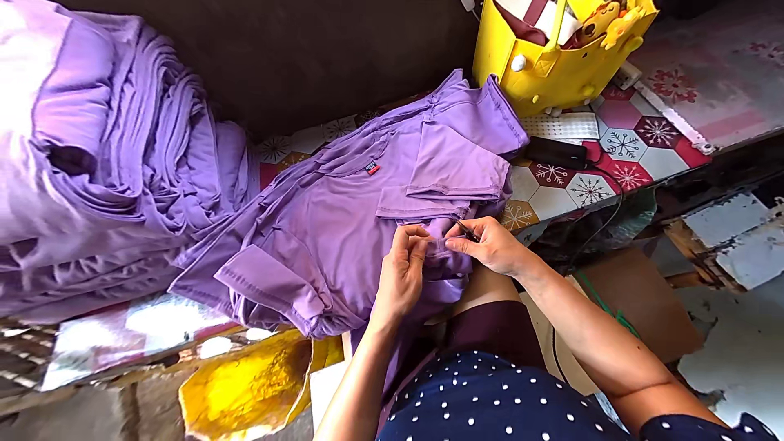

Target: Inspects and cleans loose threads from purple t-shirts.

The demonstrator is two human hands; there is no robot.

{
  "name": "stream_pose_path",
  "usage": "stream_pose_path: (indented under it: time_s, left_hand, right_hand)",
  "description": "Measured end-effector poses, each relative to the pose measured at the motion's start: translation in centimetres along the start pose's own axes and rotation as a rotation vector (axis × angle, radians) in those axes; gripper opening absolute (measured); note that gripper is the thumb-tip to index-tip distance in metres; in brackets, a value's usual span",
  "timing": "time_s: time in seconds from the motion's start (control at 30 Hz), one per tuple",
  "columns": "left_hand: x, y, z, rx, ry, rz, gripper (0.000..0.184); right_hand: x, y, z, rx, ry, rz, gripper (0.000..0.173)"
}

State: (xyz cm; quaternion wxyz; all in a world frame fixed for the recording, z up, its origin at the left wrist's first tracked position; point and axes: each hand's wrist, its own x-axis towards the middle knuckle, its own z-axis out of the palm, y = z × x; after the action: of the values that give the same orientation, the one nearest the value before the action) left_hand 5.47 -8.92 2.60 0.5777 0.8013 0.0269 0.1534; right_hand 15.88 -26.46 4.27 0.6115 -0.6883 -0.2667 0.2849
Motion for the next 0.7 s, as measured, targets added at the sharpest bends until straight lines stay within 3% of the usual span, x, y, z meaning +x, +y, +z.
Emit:
stream_pose_path:
  time_s: [0.1, 0.2, 0.27, 0.4, 0.53, 0.6, 0.7]
  left_hand:
    - [-0.4, 0.8, -0.4, -0.216, 0.008, -0.145, 0.028]
    - [-0.6, 1.2, -0.4, -0.262, 0.089, -0.197, 0.029]
    - [-0.7, 1.3, -0.1, -0.253, 0.112, -0.163, 0.028]
    - [-0.9, 1.4, 0.5, -0.125, 0.130, -0.040, 0.025]
    - [-1.2, 1.0, 1.2, 0.059, 0.156, 0.079, 0.021]
    - [-1.2, 0.9, 1.1, 0.000, 0.164, 0.064, 0.019]
    - [-1.2, 0.7, 0.8, -0.060, 0.161, 0.033, 0.011]
  right_hand:
    - [-0.4, -0.1, 0.3, -0.074, 0.060, -0.074, 0.005]
    - [-1.2, -0.1, 1.2, -0.275, 0.271, -0.277, 0.010]
    - [-1.8, -0.5, 1.9, -0.353, 0.366, -0.333, 0.008]
    - [-2.5, -0.7, 2.9, -0.459, 0.381, -0.270, 0.013]
    - [-2.3, 0.5, 3.9, -0.604, 0.444, -0.374, 0.011]
    - [-2.2, 0.4, 3.7, -0.444, 0.358, -0.270, 0.011]
    - [-1.9, 0.1, 3.1, 0.054, 0.248, -0.070, 0.010]
